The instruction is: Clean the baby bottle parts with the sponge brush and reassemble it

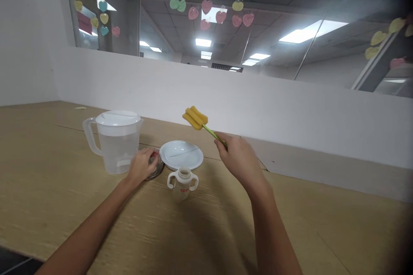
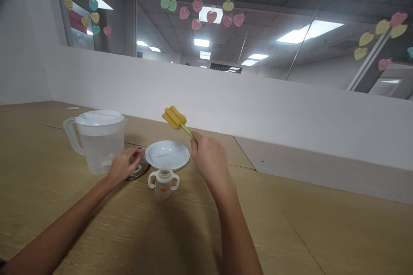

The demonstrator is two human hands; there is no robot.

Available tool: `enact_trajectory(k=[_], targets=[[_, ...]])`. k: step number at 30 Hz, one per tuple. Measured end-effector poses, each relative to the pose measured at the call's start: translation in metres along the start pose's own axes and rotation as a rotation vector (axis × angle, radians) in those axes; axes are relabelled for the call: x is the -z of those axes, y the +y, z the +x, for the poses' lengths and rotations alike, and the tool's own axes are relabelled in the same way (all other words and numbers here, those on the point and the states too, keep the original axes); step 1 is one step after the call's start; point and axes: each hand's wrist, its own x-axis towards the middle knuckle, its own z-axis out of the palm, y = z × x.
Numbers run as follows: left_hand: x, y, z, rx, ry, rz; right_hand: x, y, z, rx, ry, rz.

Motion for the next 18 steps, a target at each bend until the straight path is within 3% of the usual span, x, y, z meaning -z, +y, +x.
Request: enact_trajectory(k=[3,7,12,18], targets=[[0.001,0.018,-0.008,-0.071,0.102,-0.095,0.001,-0.001,-0.001,0.007,-0.002,0.012],[-0.015,0.044,-0.023,-0.195,-0.039,-0.347,0.002,-0.002,-0.003,0.013,-0.020,0.058],[-0.033,0.058,-0.030,-0.099,-0.155,-0.520,0.003,0.000,-0.008,-0.015,-0.021,0.159],[-0.036,0.058,-0.028,-0.041,-0.203,-0.594,0.006,0.003,-0.010,0.020,0.041,0.373]])
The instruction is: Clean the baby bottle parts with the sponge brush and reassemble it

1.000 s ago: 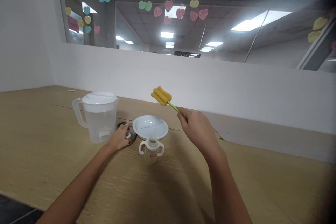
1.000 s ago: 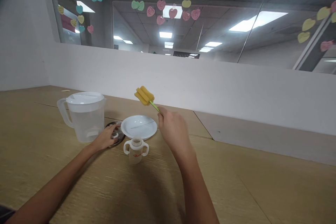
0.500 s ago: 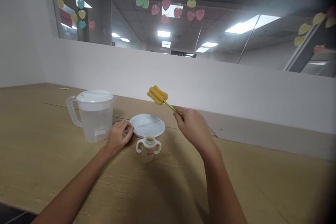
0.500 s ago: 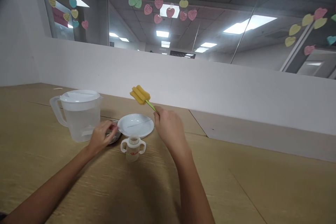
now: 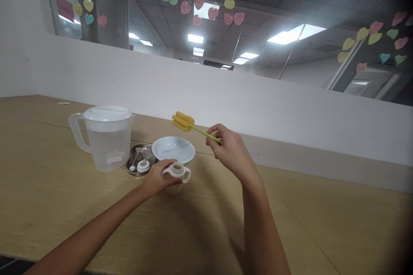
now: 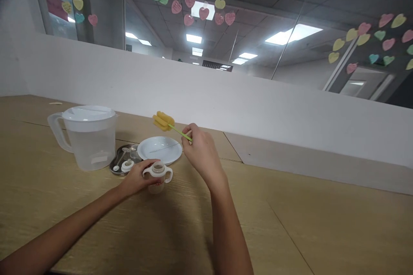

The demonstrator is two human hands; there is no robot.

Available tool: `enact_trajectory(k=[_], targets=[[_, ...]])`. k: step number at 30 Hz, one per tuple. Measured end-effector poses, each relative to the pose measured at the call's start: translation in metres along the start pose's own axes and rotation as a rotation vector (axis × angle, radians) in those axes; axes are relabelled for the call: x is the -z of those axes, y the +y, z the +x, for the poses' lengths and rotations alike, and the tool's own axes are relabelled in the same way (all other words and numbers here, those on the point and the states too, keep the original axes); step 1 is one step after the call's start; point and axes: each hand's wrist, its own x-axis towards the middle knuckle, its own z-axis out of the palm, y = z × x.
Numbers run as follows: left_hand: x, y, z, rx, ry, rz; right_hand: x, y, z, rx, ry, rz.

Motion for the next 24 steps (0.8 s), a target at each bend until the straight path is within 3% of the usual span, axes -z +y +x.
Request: enact_trajectory(k=[4,7,17,20,24], targets=[[-0.002,0.004,-0.001,0.009,-0.059,0.004,0.007,-0.001,0.000,-0.021,0.023,0.103],[-0.003,0.008,-0.001,0.004,-0.045,-0.045,0.013,0.000,-0.002,-0.015,0.074,0.060],[0.020,0.007,0.006,-0.308,0.507,0.190,0.033,-0.014,-0.026,0.040,-0.071,-0.055],[0.022,0.004,0.007,-0.354,0.578,0.258,0.028,-0.020,-0.029,0.075,-0.098,-0.122],[0.024,0.000,0.008,-0.385,0.570,0.313,0.021,-0.026,-0.028,0.135,-0.165,-0.181]])
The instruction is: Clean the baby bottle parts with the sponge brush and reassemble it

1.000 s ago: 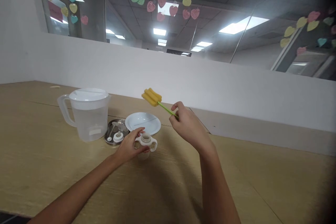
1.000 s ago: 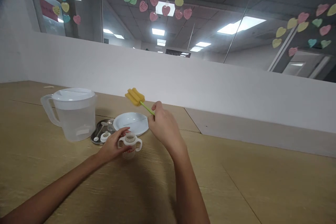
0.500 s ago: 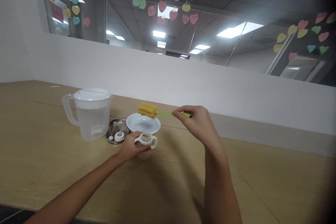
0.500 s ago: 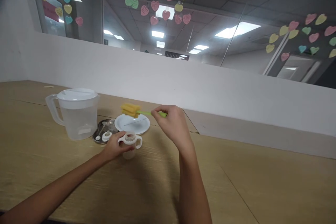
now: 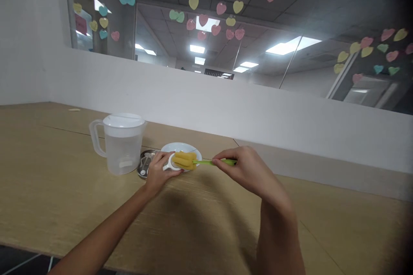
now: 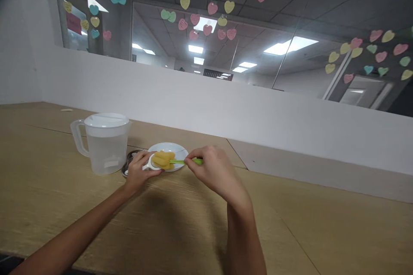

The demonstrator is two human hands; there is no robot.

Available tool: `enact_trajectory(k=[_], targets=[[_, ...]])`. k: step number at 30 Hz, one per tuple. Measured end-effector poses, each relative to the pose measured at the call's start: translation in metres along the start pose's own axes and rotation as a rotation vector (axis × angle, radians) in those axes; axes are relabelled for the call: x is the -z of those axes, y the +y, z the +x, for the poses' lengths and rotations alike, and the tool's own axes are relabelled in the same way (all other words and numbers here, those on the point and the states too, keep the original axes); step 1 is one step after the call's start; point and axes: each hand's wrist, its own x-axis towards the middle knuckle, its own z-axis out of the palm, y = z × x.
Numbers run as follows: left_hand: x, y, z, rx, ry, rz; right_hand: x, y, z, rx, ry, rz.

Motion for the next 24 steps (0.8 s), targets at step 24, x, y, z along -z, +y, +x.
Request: enact_trajectory(k=[24], targets=[[0.003,-0.017,0.001,-0.088,-0.011,0.157,-0.057,-0.011,0.029,0.122,-0.042,-0.162]])
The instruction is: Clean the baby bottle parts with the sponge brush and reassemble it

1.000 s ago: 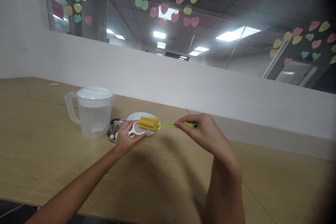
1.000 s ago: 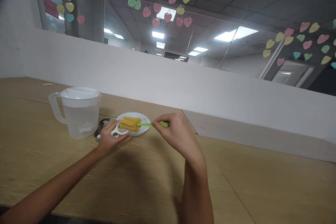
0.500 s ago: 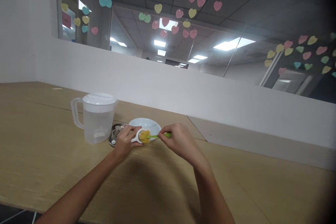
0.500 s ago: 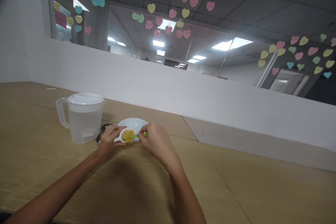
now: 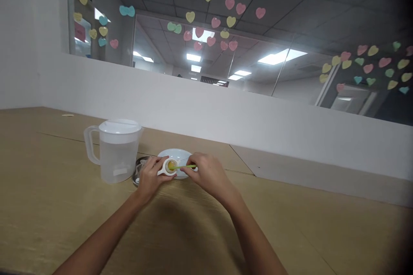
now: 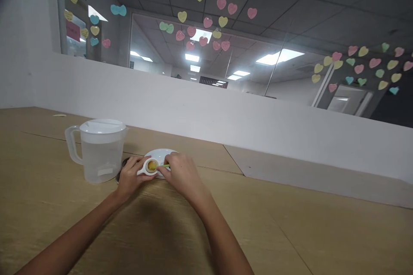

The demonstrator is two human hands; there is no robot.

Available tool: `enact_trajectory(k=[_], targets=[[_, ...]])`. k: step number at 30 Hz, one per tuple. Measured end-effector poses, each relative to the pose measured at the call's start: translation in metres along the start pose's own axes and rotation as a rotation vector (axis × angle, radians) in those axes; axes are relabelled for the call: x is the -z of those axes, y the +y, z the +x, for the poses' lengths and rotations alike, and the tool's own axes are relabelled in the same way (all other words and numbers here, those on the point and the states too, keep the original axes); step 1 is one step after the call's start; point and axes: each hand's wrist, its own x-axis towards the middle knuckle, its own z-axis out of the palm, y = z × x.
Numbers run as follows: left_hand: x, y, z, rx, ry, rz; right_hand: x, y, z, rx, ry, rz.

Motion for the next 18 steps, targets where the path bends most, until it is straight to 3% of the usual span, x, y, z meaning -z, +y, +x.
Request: enact_trajectory(k=[6,13,18], targets=[[0.001,0.002,0.002,0.011,-0.005,0.044,0.008,0.007,0.000,-0.069,0.111,-0.017],[0.001,-0.005,0.007,0.102,0.007,0.110,0.031,0.019,-0.010,-0.154,0.344,0.205],[0.001,-0.013,0.008,0.151,-0.027,0.217,0.049,0.025,-0.023,-0.283,0.657,0.269]])
